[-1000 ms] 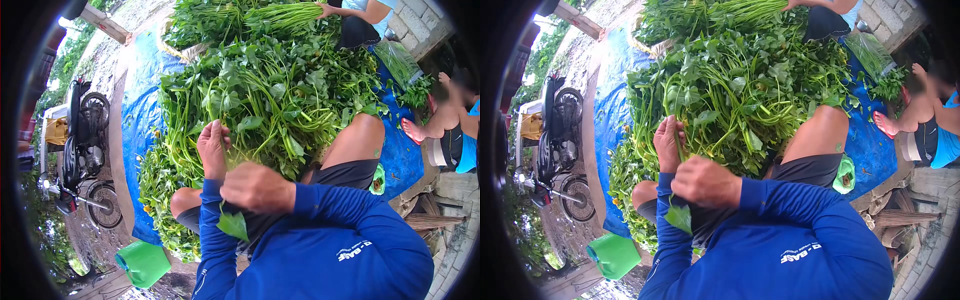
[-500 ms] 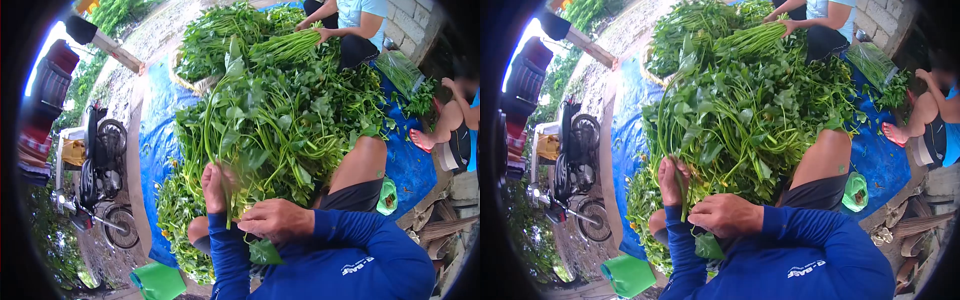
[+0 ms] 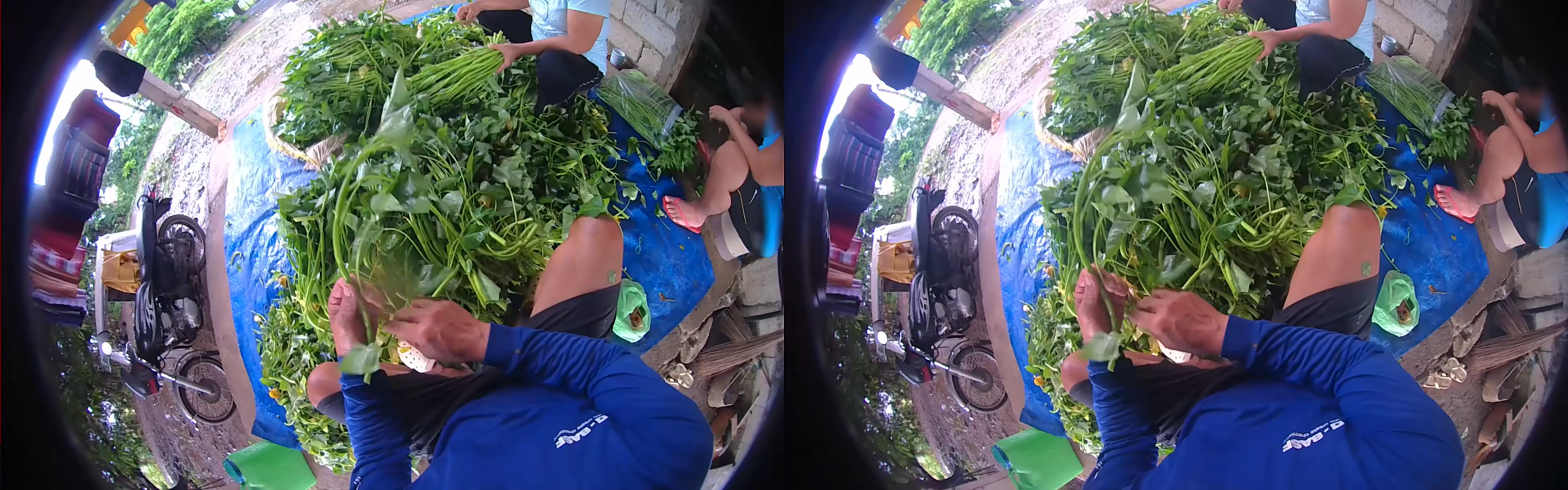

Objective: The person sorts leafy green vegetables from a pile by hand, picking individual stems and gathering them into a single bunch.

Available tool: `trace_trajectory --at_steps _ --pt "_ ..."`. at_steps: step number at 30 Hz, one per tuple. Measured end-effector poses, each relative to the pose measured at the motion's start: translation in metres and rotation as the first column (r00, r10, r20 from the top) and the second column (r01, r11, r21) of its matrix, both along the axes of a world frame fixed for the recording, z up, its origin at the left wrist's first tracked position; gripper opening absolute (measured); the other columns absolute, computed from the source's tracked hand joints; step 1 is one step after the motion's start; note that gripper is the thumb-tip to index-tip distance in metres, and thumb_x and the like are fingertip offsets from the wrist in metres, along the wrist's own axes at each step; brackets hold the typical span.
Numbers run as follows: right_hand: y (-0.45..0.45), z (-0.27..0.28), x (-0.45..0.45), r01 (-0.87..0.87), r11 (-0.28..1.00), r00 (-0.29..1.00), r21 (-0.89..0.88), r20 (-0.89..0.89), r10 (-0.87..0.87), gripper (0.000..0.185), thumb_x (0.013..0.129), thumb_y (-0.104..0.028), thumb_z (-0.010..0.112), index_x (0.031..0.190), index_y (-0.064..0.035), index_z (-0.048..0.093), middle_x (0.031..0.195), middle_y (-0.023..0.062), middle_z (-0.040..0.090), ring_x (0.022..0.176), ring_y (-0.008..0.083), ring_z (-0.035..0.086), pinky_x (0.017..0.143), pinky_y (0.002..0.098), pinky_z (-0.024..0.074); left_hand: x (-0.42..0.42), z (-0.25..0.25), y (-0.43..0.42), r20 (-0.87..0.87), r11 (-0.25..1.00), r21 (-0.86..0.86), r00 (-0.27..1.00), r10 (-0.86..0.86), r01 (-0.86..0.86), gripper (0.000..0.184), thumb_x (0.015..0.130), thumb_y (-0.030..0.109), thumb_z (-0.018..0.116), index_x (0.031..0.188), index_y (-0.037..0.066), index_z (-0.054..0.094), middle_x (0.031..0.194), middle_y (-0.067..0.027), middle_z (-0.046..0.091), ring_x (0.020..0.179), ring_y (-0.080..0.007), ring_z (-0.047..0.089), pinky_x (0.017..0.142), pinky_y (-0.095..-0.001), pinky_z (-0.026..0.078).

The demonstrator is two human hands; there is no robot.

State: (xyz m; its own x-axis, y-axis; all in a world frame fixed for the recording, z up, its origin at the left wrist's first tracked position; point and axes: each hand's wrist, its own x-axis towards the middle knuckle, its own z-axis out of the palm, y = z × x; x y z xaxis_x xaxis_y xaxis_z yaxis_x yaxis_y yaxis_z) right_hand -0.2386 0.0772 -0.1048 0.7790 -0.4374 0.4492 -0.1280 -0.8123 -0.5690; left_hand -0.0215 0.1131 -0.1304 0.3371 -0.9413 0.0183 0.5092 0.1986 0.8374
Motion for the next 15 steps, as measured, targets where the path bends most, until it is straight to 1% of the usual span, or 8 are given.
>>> trace_trajectory --at_steps 2,5,6,9,11,13,14,15 --pt "0.0 -0.02 0.0 -0.035 0.998 0.999 -0.047 -0.019 0.035 0.031 0.088 -0.02 0.07 0.116 -0.0103 0.075 0.099 0.0062 0.072 0.088 0.0313 0.071 0.077 0.0444 0.0589 0.003 0.009 0.0 0.006 0.999 0.01 0.999 -0.031 0.031 0.024 0.112 0.032 0.06 0.113 0.008 0.062 0.083 -0.0021 0.061 0.071 -0.0142 0.056 0.067 -0.0299 0.047" --pt "0.009 -0.036 0.001 -0.071 0.987 0.997 0.142 -0.032 0.076 0.014 0.089 -0.016 0.066 0.097 -0.0081 0.073 0.094 0.0143 0.07 0.091 0.0381 0.07 0.079 0.0497 0.0583 0.004 0.016 -0.005 0.007 0.996 0.021 0.997 0.082 -0.082 0.025 0.113 0.033 0.058 0.12 0.008 0.061 0.083 -0.0002 0.057 0.07 -0.0107 0.053 0.063 -0.0254 0.045" --pt "0.011 -0.041 0.003 -0.085 0.967 0.989 0.242 -0.096 0.111 0.016 0.094 -0.018 0.064 0.101 -0.0075 0.074 0.094 0.0188 0.071 0.09 0.0409 0.07 0.08 0.0498 0.0573 0.003 0.017 -0.007 -0.006 0.992 0.027 0.992 0.124 -0.123 0.026 0.114 0.032 0.057 0.123 0.008 0.061 0.085 -0.0004 0.058 0.069 -0.0103 0.052 0.062 -0.0255 0.044" --pt "0.015 -0.043 0.002 -0.236 0.856 0.954 0.46 -0.058 0.294 0.02 0.099 -0.02 0.061 0.105 -0.0076 0.075 0.099 0.0229 0.072 0.092 0.0442 0.069 0.083 0.049 0.0565 0.013 0.013 -0.009 -0.045 0.971 0.051 0.971 0.236 -0.234 0.029 0.113 0.03 0.059 0.133 0.008 0.061 0.091 -0.0011 0.062 0.067 -0.0082 0.051 0.059 -0.0235 0.044" --pt "0.019 -0.04 0.001 -0.225 0.627 0.931 0.746 -0.024 0.363 0.023 0.104 -0.022 0.062 0.111 -0.0041 0.075 0.099 0.0124 0.075 0.089 0.028 0.07 0.081 0.0401 0.0549 0.024 0.004 -0.01 -0.056 0.947 0.064 0.946 0.319 -0.316 0.029 0.112 0.028 0.061 0.135 0.009 0.061 0.093 -0.0013 0.063 0.068 -0.0073 0.053 0.057 -0.0217 0.044" --pt "0.02 -0.008 -0.002 -0.051 0.229 0.918 0.972 -0.045 0.394 0.025 0.106 -0.024 0.064 0.111 -0.0022 0.074 0.094 0.0044 0.073 0.086 0.0171 0.067 0.079 0.0353 0.0532 0.028 0.006 -0.011 -0.01 0.913 0.056 0.915 0.404 -0.403 0.027 0.111 0.026 0.064 0.131 0.009 0.064 0.091 -0.0018 0.064 0.066 -0.0065 0.054 0.054 -0.0205 0.044" --pt "0.019 -0.013 -0.003 -0.11 0.228 0.92 0.967 0.012 0.392 0.029 0.106 -0.029 0.068 0.11 -0.0009 0.075 0.089 -0.003 0.068 0.084 0.0073 0.059 0.074 0.03 0.0505 0.029 0.005 -0.009 0.009 0.902 0.054 0.904 0.428 -0.428 0.026 0.111 0.026 0.065 0.13 0.009 0.064 0.09 -0.0016 0.064 0.065 -0.0063 0.054 0.053 -0.0206 0.043" --pt "0.019 -0.01 -0.005 -0.068 0.218 0.92 0.974 -0.024 0.391 0.029 0.106 -0.029 0.068 0.11 -0.001 0.075 0.088 -0.0025 0.068 0.082 0.0074 0.059 0.073 0.0297 0.0504 0.029 0.006 -0.008 0.029 0.89 0.05 0.892 0.452 -0.453 0.024 0.11 0.026 0.065 0.128 0.01 0.065 0.089 -0.0014 0.064 0.064 -0.0062 0.054 0.052 -0.0207 0.043"
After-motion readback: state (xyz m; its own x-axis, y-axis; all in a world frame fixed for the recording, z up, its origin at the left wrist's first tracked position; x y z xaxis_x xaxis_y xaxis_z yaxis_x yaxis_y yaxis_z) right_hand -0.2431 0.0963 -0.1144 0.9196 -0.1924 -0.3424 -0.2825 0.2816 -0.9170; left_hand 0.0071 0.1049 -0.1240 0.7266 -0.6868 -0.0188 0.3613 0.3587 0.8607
